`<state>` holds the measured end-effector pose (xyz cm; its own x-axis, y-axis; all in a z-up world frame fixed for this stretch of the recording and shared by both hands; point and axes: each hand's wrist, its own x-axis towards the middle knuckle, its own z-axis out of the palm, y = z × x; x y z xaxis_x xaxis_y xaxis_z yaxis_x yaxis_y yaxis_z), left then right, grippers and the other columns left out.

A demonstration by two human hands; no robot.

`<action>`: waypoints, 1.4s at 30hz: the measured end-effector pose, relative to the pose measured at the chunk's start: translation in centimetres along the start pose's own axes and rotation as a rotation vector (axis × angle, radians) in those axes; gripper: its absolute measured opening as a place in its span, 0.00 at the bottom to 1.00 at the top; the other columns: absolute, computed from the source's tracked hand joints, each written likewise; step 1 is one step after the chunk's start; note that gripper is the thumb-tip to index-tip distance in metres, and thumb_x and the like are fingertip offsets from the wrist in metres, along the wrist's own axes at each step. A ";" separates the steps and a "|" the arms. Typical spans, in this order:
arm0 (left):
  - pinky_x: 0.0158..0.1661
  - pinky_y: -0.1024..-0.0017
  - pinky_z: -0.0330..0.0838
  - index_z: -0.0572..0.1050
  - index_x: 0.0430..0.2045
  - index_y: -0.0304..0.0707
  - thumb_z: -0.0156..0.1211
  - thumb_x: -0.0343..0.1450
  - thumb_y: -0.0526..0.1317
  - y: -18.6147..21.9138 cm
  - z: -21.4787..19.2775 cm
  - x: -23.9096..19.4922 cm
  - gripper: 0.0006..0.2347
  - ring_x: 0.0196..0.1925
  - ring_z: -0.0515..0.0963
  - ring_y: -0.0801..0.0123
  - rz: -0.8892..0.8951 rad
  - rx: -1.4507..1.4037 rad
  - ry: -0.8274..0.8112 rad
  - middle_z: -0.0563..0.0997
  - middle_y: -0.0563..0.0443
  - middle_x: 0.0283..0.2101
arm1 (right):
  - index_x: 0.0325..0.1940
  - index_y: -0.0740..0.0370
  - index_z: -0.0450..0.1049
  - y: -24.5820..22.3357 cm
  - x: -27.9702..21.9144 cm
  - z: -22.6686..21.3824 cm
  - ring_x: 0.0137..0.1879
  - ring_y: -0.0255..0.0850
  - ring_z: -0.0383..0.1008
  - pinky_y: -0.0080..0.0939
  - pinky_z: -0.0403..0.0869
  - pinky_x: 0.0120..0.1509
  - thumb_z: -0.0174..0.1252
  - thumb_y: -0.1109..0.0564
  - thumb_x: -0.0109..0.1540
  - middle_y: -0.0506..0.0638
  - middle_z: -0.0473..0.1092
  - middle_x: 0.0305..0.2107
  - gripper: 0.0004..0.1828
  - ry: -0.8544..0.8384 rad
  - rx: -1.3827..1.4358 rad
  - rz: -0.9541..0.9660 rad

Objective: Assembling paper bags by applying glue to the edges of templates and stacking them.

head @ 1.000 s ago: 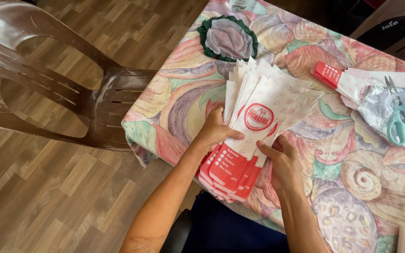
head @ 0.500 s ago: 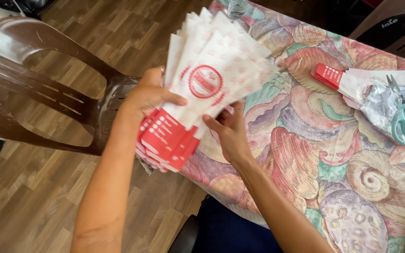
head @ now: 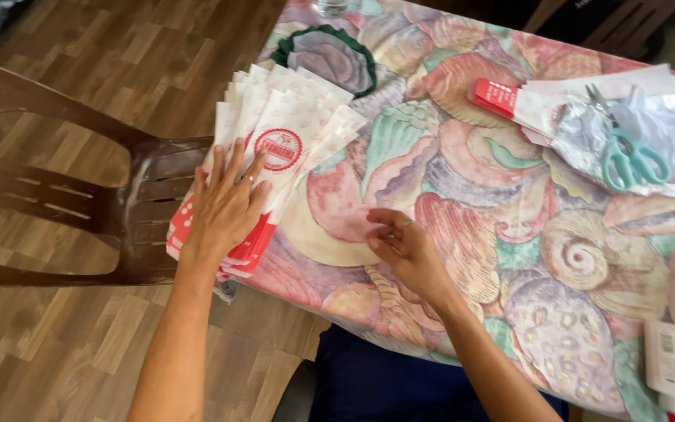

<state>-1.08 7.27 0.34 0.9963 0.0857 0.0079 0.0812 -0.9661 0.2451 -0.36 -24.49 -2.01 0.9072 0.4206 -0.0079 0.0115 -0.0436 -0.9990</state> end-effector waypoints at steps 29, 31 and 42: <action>0.67 0.36 0.49 0.68 0.62 0.37 0.55 0.77 0.39 19.8 8.8 -9.1 0.17 0.73 0.57 0.42 0.465 -0.165 0.408 0.62 0.39 0.69 | 0.54 0.62 0.77 1.1 -16.9 -10.2 0.75 0.60 0.62 0.61 0.67 0.74 0.59 0.59 0.64 0.53 0.73 0.58 0.14 0.308 -0.850 -0.439; 0.66 0.50 0.65 0.75 0.52 0.29 0.54 0.78 0.36 21.8 7.9 -11.1 0.11 0.66 0.72 0.46 0.582 -0.388 0.468 0.76 0.37 0.59 | 0.56 0.66 0.76 0.5 -17.5 -10.0 0.73 0.61 0.64 0.60 0.69 0.76 0.57 0.62 0.66 0.57 0.72 0.58 0.14 0.326 -0.814 -0.495; 0.63 0.50 0.73 0.78 0.46 0.21 0.71 0.69 0.29 24.0 11.0 -15.0 0.13 0.60 0.78 0.44 0.884 -0.523 0.266 0.81 0.35 0.52 | 0.54 0.69 0.74 3.0 -19.7 -9.4 0.65 0.55 0.74 0.59 0.70 0.74 0.66 0.60 0.62 0.59 0.73 0.55 0.17 0.171 -0.826 -0.595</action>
<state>-13.79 -19.85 -4.60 0.6514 -0.4848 0.5837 -0.7549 -0.4916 0.4341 -14.25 -41.39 -4.42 0.7075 0.4458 0.5484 0.7045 -0.5066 -0.4970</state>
